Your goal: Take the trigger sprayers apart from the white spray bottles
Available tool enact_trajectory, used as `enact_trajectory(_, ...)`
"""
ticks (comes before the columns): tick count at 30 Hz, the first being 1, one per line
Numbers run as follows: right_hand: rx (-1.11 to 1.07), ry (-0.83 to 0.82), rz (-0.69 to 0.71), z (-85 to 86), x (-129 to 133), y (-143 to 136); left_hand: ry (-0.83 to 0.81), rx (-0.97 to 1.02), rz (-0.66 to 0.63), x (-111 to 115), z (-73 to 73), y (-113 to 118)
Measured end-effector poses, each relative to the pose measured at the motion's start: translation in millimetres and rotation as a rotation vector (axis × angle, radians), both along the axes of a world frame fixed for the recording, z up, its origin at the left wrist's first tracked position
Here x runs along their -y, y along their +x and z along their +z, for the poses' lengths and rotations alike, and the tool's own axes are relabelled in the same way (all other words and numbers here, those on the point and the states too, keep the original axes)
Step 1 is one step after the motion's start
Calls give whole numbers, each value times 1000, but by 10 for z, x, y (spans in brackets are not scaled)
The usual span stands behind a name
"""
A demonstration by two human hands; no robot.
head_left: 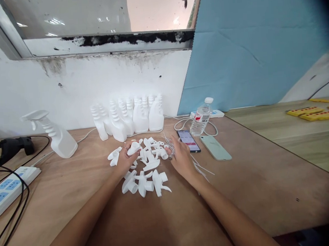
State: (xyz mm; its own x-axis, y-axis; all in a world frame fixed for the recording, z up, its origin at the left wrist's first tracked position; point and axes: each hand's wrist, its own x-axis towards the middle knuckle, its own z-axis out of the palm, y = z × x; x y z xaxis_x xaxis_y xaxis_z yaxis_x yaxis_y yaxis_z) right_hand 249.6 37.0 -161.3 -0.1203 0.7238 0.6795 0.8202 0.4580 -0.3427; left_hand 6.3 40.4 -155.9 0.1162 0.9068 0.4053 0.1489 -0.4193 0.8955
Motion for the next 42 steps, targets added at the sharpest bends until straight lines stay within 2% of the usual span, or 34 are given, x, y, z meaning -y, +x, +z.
enact_trajectory(4,-146,-63,283,155,231,-176,-3,13,38,-67,-113,-25)
enact_trajectory(7,-130,1,492,196,359,-285,46,-56,34,-71,-123,-47)
enact_trajectory(9,-127,50,570,197,401,-335,63,-95,-8,-58,-109,-52)
enact_trajectory(14,-139,66,660,199,428,-397,4,-119,-111,0,-50,-26)
enact_trajectory(21,-64,51,695,161,406,-419,-20,-227,-124,63,1,15)
enact_trajectory(27,-20,92,646,113,432,-440,-34,-199,-130,56,-49,26)
enact_trajectory(33,11,94,578,141,486,-523,-63,-225,-105,91,2,21)
enact_trajectory(38,-53,36,617,155,490,-535,-74,-228,-151,87,-28,24)
enact_trajectory(42,-197,-46,638,127,466,-506,-86,-237,-150,82,-52,26)
